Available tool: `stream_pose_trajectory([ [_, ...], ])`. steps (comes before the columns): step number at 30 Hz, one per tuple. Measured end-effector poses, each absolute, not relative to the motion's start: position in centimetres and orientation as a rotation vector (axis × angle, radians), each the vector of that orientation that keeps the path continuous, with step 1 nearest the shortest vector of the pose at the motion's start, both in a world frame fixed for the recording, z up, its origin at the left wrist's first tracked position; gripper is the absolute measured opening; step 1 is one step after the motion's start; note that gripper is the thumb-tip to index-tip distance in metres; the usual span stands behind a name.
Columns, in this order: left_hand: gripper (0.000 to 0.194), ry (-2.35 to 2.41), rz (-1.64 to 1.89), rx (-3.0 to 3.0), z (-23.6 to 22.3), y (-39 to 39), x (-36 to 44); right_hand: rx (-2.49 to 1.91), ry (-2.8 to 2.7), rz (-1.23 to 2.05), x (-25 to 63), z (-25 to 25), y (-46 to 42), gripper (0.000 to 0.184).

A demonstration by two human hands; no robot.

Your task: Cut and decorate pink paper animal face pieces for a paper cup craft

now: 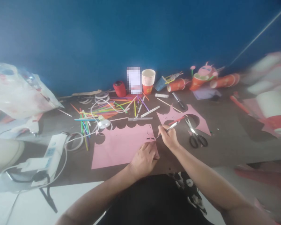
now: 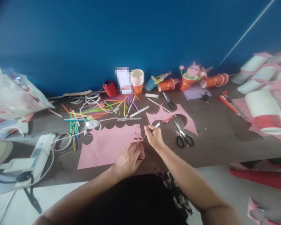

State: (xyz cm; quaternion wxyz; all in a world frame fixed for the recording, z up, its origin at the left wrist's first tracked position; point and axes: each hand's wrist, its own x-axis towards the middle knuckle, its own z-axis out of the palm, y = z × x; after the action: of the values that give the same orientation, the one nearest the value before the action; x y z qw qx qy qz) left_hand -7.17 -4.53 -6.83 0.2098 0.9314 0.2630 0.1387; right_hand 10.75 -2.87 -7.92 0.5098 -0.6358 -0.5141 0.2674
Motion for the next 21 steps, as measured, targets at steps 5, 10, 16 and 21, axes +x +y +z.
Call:
stream_pose_trajectory([
  [5,0.004,0.732,0.431,2.516,-6.6,-4.6,-7.4,-1.488,-1.114,0.720,10.7,-7.8,-2.7,0.039],
  [10,0.007,0.795,0.578,2.261,-6.7,-4.1,-7.6,-1.397,-0.970,0.809,11.2,-7.7,-2.5,0.038],
  [16,0.015,0.854,0.629,2.085,-7.2,-3.5,-7.6,-1.183,-1.055,1.099,11.5,-4.3,-4.5,0.038],
  [21,0.012,0.816,0.674,2.093,-7.8,-3.6,-7.5,-1.179,-1.116,1.130,9.8,-3.3,-7.7,0.044],
])
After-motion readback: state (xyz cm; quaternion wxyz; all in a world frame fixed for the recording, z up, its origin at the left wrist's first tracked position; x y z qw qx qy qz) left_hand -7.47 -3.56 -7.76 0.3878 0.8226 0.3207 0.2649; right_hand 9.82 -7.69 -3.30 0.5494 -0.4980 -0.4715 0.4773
